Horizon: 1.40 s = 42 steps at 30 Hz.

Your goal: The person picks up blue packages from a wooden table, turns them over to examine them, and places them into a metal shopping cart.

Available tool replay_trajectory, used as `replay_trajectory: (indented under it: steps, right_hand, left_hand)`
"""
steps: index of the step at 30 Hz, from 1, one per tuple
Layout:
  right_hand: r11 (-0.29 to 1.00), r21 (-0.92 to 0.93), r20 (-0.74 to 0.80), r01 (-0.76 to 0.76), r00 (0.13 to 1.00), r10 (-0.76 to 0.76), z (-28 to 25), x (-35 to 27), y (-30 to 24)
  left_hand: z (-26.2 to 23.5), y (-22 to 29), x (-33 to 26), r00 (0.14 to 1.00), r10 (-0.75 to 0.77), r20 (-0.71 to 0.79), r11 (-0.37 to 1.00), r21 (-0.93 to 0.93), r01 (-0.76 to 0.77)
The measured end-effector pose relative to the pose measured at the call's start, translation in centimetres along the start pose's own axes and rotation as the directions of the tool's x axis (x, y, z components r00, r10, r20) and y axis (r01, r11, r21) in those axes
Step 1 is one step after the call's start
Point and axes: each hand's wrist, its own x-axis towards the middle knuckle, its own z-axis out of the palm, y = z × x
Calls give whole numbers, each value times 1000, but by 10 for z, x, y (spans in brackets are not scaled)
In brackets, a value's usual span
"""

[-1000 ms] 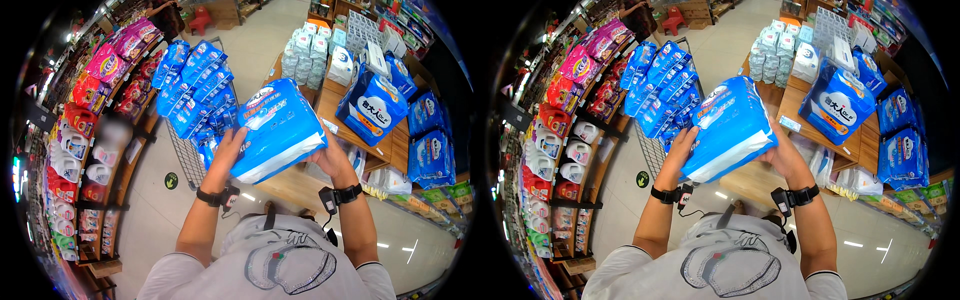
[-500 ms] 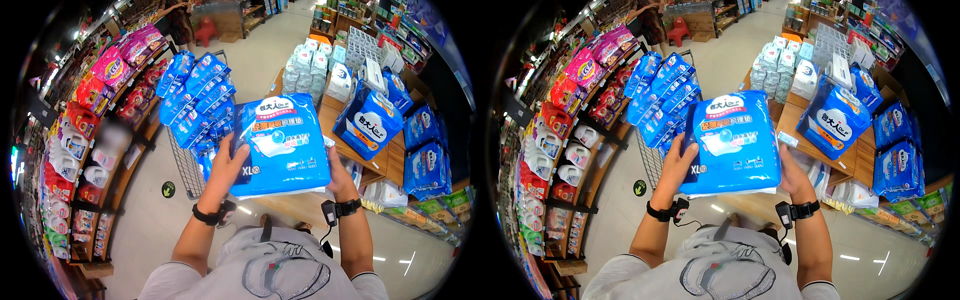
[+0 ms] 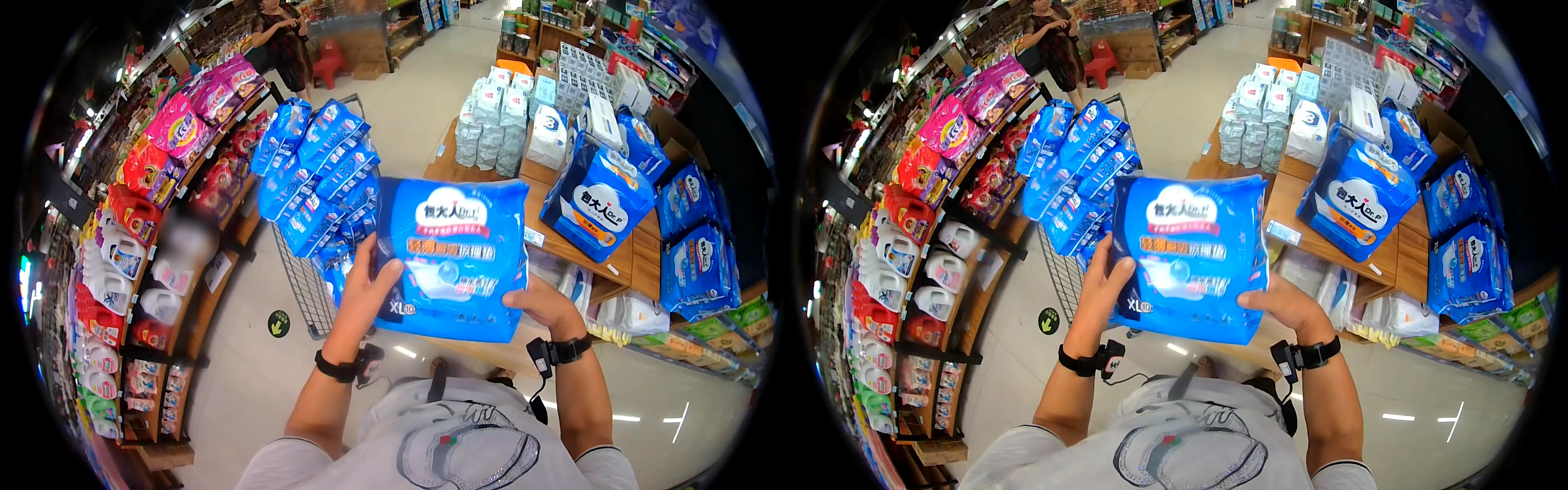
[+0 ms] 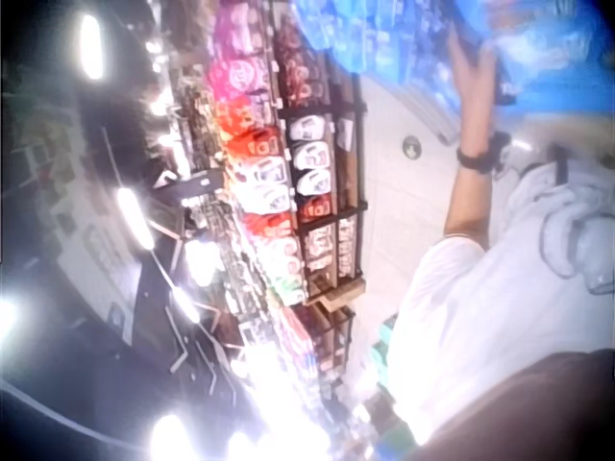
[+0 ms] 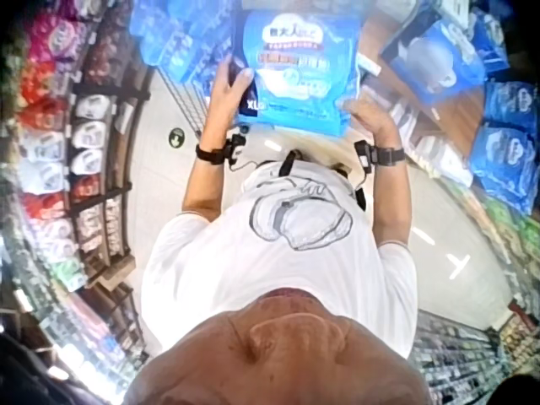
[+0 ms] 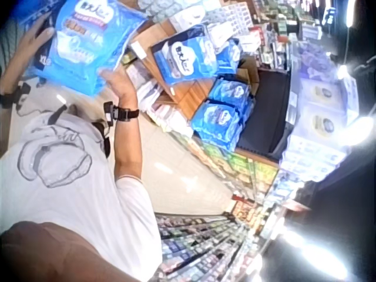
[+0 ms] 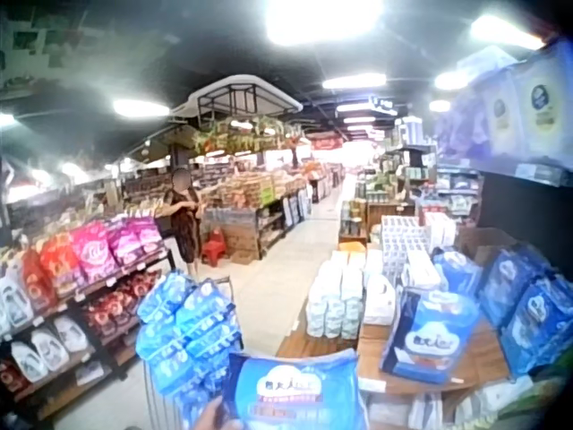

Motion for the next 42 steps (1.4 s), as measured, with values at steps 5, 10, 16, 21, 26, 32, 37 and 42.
replay_trajectory:
  steps: [5, 10, 16, 21, 26, 32, 37, 42]
  right_hand:
    - [955, -295, -71, 16, 997, -39, 16, 0, -2]
    - [889, -454, -121, 58, 985, -126, 15, 2, 11]
    - [871, -485, -157, 82, 971, -178, 19, 3, 12]
    - [850, -514, -143, 115, 966, -217, 16, 5, 20]
    - [906, -398, -104, 144, 974, -200, 29, 5, 16]
    - [943, -303, -143, 139, 972, -189, 31, 1, 17]
    - [973, -113, -213, 199, 952, -219, 17, -24, 13]
    - [977, -40, -212, 210, 954, -214, 11, -60, 3]
  left_hand:
    - [-11, -14, -4, 997, 11, 71, 992, -125, -2]
    - [-11, -19, -6, 998, -5, 62, 994, -113, 12]
    - [-7, -16, -4, 998, 20, 61, 987, -161, -10]
    - [-8, -18, -4, 998, 11, 59, 990, -138, -3]
    - [-6, -21, -1, 1000, 2, 25, 991, -133, 1]
    - [7, -16, 2, 1000, -2, 16, 990, -140, 5]
    - [-5, -24, 8, 991, -51, 120, 996, -68, 60]
    - [32, -4, 4, 934, -65, 351, 974, -181, 135]
